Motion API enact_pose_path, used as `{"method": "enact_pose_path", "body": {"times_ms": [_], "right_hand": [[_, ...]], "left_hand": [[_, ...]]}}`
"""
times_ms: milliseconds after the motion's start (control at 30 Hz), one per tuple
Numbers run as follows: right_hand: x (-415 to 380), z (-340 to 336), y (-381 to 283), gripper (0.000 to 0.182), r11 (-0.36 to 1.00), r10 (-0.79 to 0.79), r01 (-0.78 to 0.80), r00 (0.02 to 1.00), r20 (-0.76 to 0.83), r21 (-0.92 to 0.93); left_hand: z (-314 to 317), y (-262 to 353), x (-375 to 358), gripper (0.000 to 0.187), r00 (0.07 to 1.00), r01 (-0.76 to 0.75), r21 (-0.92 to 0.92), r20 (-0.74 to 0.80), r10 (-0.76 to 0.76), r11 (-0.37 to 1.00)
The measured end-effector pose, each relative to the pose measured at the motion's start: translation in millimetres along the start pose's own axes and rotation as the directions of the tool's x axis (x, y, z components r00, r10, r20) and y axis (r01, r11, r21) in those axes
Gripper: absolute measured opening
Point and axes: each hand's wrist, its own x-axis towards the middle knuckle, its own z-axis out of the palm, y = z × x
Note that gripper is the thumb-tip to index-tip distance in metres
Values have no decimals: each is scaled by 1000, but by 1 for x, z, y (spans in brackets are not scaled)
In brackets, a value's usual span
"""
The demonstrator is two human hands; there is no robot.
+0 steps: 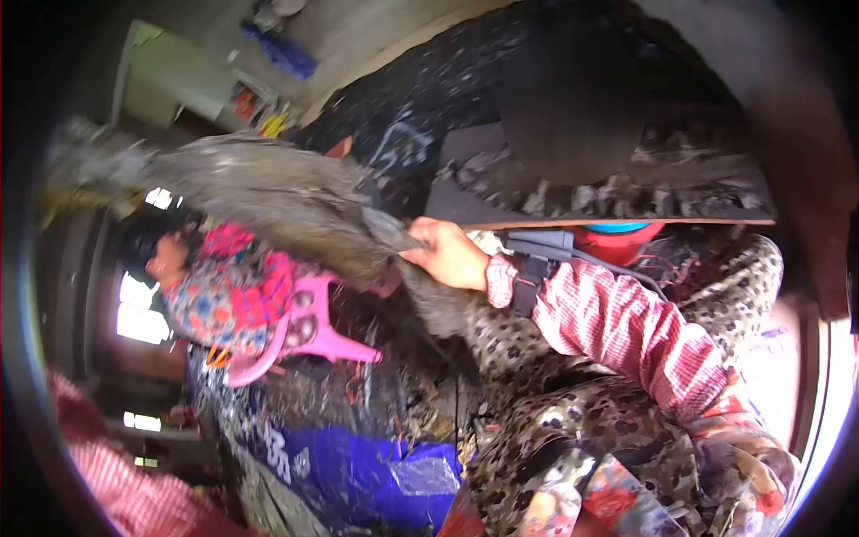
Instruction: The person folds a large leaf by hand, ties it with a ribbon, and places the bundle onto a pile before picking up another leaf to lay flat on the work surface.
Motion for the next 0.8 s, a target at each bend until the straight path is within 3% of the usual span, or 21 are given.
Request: {"method": "enact_pose_path", "body": {"times_ms": [33,67,100,133,167,200,233,267,300,333,367,400,433,467,500,600,667,700,767,800], "right_hand": [[8,-22,-7,16,993,-35,42,997,-66,110],[13,-55,-16,13,911,51,-13,995,-82,412],[16,-95,-35,11,874,114,-81,993,-41,478],[17,-138,-52,9,953,142,-99,981,-134,286],[17,-178,-49,8,982,21,28,967,-252,186],[10,-219,-63,10,978,104,-42,946,-306,202],[7,-266,-51,14,998,-63,58,918,-393,-24],[-6,-306,-57,17,991,-113,66,883,-455,-118],[-20,-350,-57,18,972,-132,10,850,-509,-237],[-36,-392,-63,19,955,-128,-37,844,-521,-295],[-50,-426,-69,22,879,-114,-212,775,-622,-427],[-65,-459,-73,26,694,-306,-190,795,-524,-694],[-79,-483,-82,31,702,-285,-177,817,-501,-689],[-96,-500,-89,33,531,-290,-291,820,-493,-796],[-108,-506,-102,35,331,-293,-387,825,-484,-861],[-146,-547,-85,38,92,-208,-472,852,-480,-877],[-170,-553,-62,39,-27,7,-572,820,-572,-820],[-180,-554,-45,39,-30,16,-577,816,-577,-816],[-198,-555,-10,41,-322,249,-551,735,-630,-770],[-207,-557,9,43,-282,250,-584,721,-646,-761]], "left_hand": [[3,4,-6,35,1000,-9,7,7,9,1000],[11,11,-17,34,1000,-13,21,15,13,1000],[13,11,-26,34,1000,-15,36,23,14,999],[15,12,-36,33,999,-15,56,35,13,998],[18,12,-46,33,999,-10,80,51,5,997],[25,8,-56,33,997,4,102,73,-11,995],[33,1,-67,34,995,27,118,97,-38,993],[42,-13,-75,34,989,63,121,122,-78,991],[52,-34,-80,35,979,120,88,153,-132,989],[58,-91,-77,39,961,220,-87,188,-201,972],[75,-157,-83,46,936,318,-251,234,-262,914],[118,-168,-105,44,937,296,-212,254,-240,931],[163,-178,-129,42,937,272,-167,272,-221,948],[200,-201,-147,36,874,400,-161,363,-322,902],[244,-184,-170,32,923,190,-114,358,-138,975],[346,-176,-237,26,837,250,-156,531,-132,956],[409,-185,-287,26,795,256,-51,579,-180,965],[435,-192,-310,26,751,287,19,616,-237,958],[469,-194,-341,25,638,266,176,705,-310,948],[485,-204,-362,23,652,191,177,712,-260,965]]}}
